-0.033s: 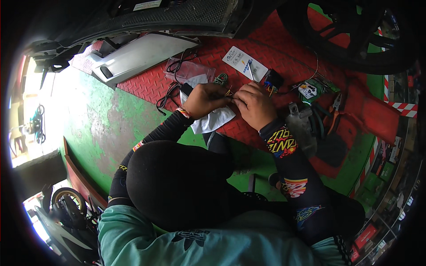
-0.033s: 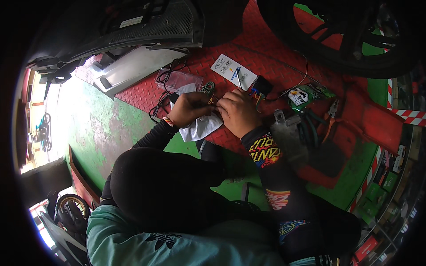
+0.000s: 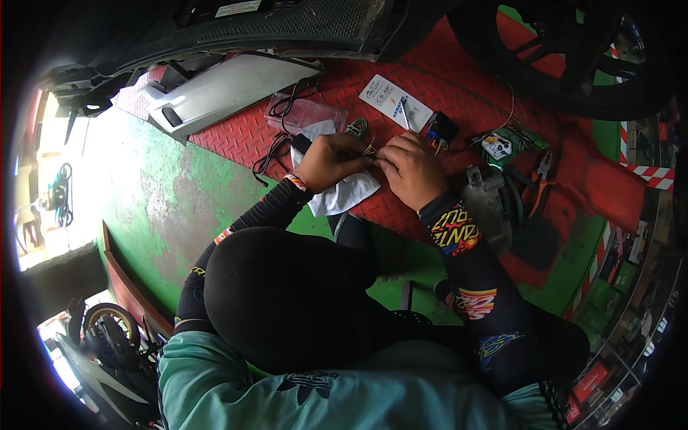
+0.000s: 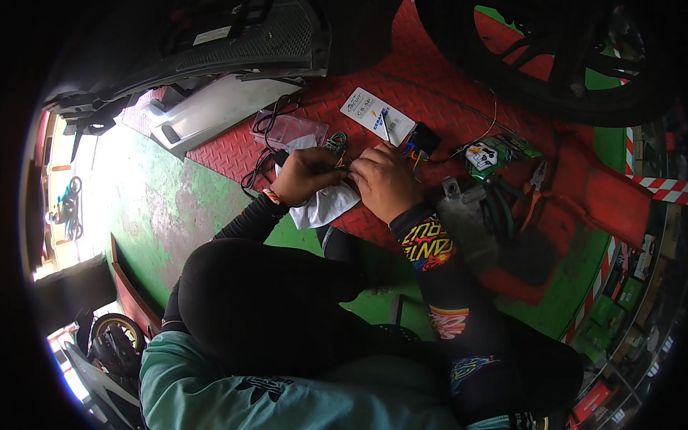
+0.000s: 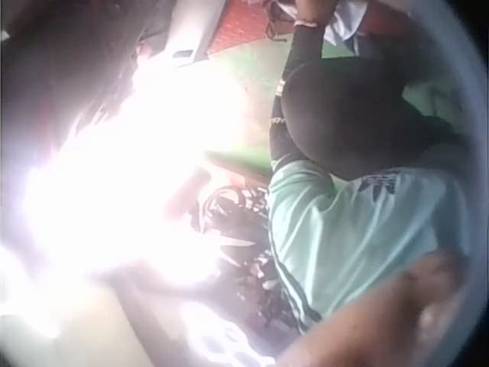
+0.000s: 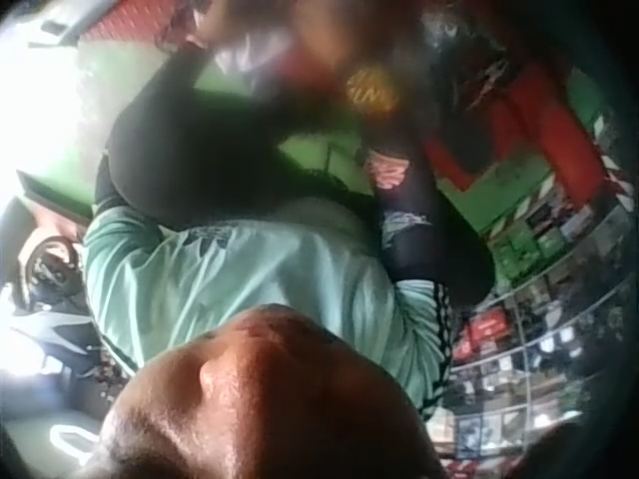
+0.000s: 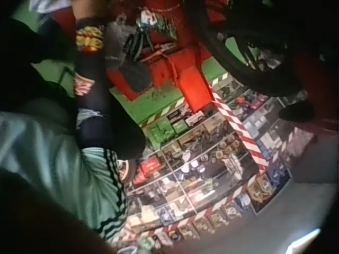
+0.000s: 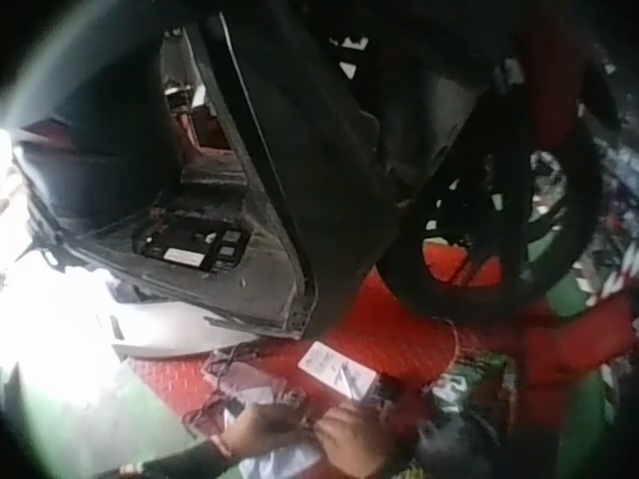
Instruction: Repair and tape motorcycle electrical wiring.
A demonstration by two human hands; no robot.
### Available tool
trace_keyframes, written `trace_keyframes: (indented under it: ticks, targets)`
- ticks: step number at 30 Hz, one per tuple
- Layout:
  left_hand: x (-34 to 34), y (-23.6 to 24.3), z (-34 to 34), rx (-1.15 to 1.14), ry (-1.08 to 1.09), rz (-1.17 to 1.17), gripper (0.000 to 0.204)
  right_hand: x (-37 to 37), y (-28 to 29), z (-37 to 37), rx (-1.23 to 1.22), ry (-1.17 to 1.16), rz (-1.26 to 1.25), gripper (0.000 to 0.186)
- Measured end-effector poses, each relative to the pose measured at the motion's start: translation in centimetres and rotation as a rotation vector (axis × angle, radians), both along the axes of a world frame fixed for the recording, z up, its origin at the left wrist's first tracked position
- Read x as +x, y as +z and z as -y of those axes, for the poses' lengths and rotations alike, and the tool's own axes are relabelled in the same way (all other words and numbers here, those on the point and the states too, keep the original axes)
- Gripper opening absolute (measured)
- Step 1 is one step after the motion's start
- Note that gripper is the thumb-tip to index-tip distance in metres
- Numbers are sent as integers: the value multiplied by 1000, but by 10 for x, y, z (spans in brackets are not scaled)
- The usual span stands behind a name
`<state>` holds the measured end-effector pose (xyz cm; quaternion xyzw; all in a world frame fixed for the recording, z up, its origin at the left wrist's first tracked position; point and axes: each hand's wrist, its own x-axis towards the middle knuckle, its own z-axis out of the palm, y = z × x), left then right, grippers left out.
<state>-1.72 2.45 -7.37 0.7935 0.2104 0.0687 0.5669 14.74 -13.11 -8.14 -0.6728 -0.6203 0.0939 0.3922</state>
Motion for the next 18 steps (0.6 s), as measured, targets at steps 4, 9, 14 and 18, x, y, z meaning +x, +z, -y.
trace_keyframes:
  ticks: [4,9,14,18]
  targets:
    - [-2,-9,1,-142,34,8,25,-3,-1,1,-42,-7,21,8]
    - [-1,-12,0,49,-87,106,17,-5,-5,2,-98,-44,50,9]
    - [3,-15,-5,356,-175,224,19,-8,-16,3,-57,-77,3,12]
    - [-2,-15,-2,127,-52,133,21,-3,-13,7,-62,-100,-26,15]
